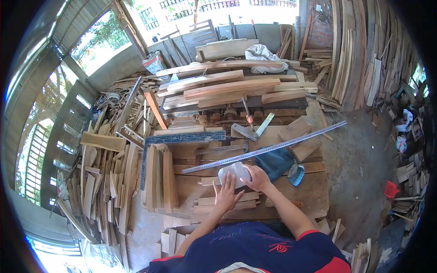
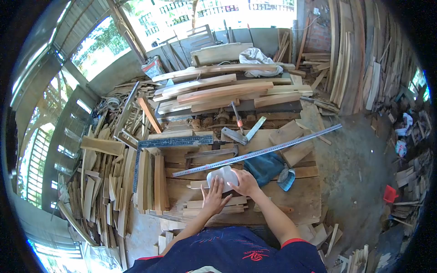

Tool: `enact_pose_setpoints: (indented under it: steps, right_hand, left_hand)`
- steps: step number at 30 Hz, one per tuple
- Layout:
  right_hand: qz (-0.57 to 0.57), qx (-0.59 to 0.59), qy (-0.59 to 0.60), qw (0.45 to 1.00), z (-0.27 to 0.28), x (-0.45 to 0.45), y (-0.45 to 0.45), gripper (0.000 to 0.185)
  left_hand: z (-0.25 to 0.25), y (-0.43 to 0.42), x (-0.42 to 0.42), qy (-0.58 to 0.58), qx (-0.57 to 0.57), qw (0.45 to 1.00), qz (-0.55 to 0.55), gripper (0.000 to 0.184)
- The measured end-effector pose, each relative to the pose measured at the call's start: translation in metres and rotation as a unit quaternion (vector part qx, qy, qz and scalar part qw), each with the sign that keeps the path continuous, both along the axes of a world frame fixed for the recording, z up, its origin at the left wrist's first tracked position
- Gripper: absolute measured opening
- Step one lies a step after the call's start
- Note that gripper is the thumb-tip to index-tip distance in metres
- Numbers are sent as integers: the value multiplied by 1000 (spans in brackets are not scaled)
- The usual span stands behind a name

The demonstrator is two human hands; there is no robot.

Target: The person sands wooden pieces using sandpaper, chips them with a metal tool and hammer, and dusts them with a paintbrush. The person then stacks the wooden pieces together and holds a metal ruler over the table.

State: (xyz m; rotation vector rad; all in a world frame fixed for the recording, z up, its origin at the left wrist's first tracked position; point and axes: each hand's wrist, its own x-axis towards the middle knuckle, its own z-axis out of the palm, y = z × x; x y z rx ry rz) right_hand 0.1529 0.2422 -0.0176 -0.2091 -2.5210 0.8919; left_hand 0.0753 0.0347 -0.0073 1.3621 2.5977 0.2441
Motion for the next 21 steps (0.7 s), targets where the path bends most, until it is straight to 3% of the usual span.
enact_pose_setpoints:
  steps: [9, 17, 21]
  right_hand:
    - [-39, -47, 5, 998, 5, -3, -5, 56]
    - [-49, -9, 103, 993, -4, -6, 1, 42]
    - [-73, -119, 91, 986, 5, -6, 0, 43]
  left_hand:
    - [0, -24, -11, -13, 27, 999, 39, 94]
    - [-5, 18, 8, -1, 0, 999, -41, 93]
    - [2, -4, -5, -15, -11, 1000, -19, 91]
